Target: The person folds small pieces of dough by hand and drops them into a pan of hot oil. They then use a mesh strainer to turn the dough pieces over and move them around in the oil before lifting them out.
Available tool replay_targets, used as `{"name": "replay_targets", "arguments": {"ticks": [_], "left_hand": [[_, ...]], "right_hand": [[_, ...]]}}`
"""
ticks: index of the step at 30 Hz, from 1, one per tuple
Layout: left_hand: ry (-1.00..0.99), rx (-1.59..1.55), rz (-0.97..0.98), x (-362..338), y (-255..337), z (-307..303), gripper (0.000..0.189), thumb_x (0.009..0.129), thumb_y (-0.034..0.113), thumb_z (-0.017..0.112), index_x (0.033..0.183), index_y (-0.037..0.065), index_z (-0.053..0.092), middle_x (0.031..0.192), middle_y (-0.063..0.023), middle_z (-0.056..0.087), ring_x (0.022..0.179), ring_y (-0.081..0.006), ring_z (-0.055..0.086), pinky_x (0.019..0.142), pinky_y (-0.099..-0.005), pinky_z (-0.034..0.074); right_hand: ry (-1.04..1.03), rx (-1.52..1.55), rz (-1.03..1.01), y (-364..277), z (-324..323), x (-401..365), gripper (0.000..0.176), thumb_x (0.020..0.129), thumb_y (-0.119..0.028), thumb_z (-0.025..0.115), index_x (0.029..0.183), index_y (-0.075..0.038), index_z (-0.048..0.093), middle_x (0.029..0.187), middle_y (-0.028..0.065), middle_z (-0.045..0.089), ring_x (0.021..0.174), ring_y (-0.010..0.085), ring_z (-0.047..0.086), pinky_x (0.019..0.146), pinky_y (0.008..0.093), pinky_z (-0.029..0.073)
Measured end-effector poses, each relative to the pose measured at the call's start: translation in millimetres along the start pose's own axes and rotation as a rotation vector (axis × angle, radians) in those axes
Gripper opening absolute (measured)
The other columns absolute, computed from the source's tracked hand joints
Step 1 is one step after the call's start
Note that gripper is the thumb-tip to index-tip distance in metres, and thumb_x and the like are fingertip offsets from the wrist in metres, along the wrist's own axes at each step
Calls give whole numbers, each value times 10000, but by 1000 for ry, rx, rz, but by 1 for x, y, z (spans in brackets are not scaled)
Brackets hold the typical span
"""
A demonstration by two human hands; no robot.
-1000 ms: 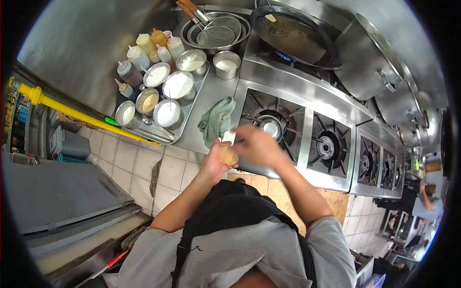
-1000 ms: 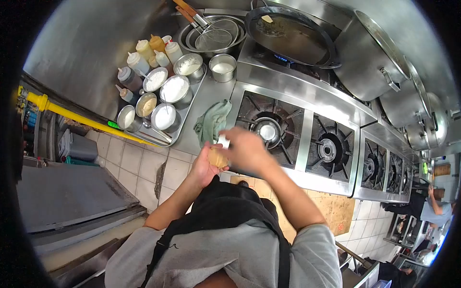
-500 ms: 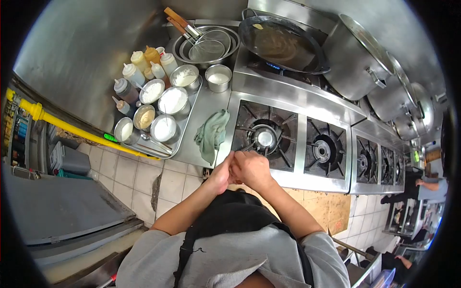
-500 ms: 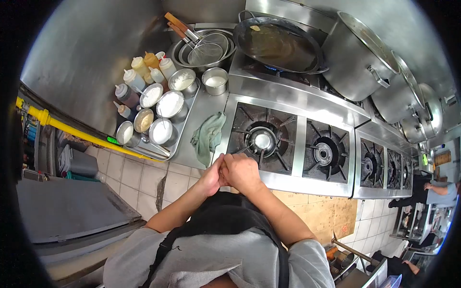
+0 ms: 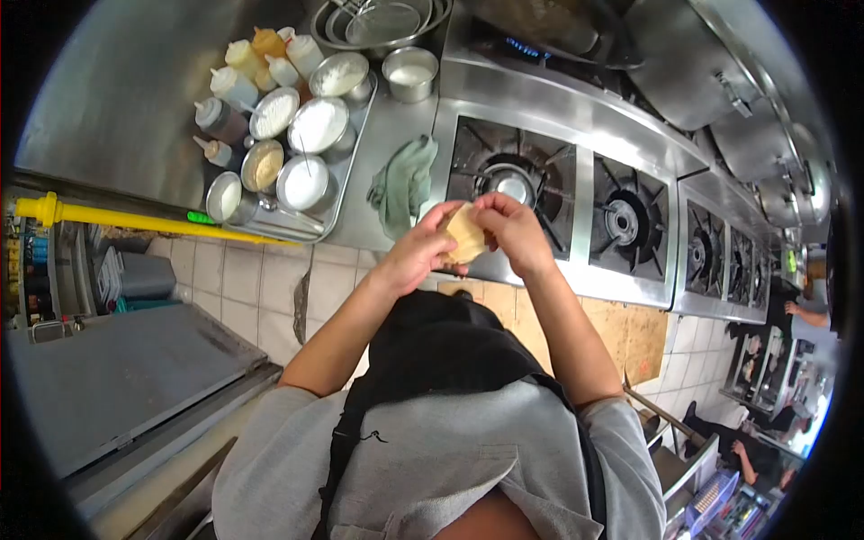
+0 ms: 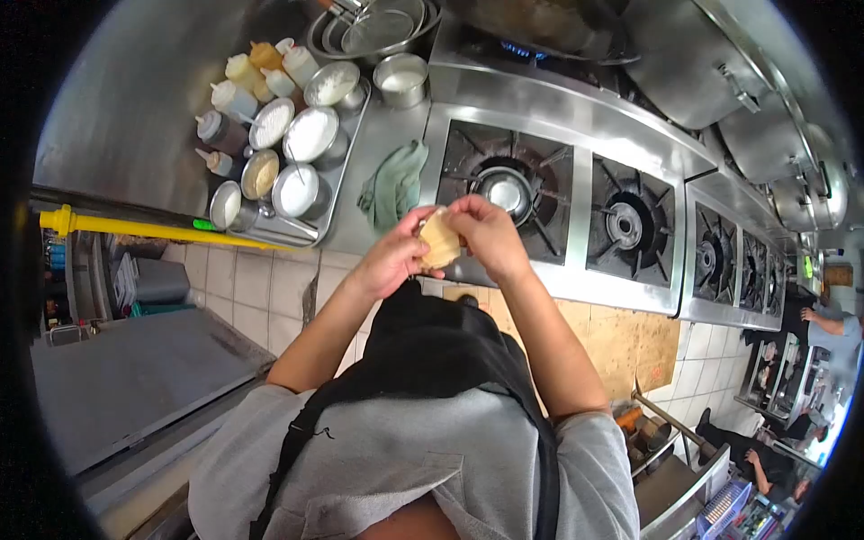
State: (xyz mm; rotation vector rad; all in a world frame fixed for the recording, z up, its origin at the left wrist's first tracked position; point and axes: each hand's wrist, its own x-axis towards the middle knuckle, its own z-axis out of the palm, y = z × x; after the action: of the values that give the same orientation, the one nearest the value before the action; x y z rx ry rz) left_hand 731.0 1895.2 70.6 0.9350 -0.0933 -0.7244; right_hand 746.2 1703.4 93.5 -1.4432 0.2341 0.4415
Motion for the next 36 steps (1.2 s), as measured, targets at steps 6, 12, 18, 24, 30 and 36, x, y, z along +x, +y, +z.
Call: {"name": "replay_targets", "arguments": {"ticks": [6,12,18,24,30,36], "left_hand": [[4,46,-29,-1,13,-8,599,889,114,484,1460,98,306,1297,-80,474,1091,-206,573,814,-380,548],[32,37,-44,7,28,-29,440,963,183,539,1372,88,407,1158,-55,552,960,-157,613,694,-325,546],[11,156,-70,18,40,-58,338,964,217,600,1246,58,504,1010,-31,615,863,-101,607,682,-274,510],[-4,256,-84,24,57,-58,268,973,218,588,1164,33,548,1014,-48,642,918,-100,596,800,-256,477],[106,89,-56,29,52,-48,248,1001,241,518,1208,104,509,1041,-104,655,761,-157,632,553,-277,499],[186,53,-41,39,32,-37,323,968,162,488,1284,107,450,1104,-114,632,802,-185,632,607,-311,530]], "right_hand": [[-25,113,74,-6,4,6,97,880,-162,639,913,-75,614,720,-32,577,582,58,525,496,215,395],[-18,132,95,-15,19,23,100,886,-146,619,934,-58,609,728,-13,592,562,62,537,500,210,418],[-13,-88,21,-41,28,31,131,890,-117,599,1005,-64,631,728,-34,566,578,24,488,511,188,395],[-199,-418,11,-82,17,31,239,842,-81,598,1063,-14,660,719,-24,594,609,44,529,542,207,426],[-5,-275,-217,-110,-32,59,218,859,-140,636,1042,-30,678,776,-8,663,599,40,544,550,203,452],[420,-168,-631,-187,-78,95,330,900,-113,635,1181,54,589,881,87,698,666,108,641,603,246,508]]}}
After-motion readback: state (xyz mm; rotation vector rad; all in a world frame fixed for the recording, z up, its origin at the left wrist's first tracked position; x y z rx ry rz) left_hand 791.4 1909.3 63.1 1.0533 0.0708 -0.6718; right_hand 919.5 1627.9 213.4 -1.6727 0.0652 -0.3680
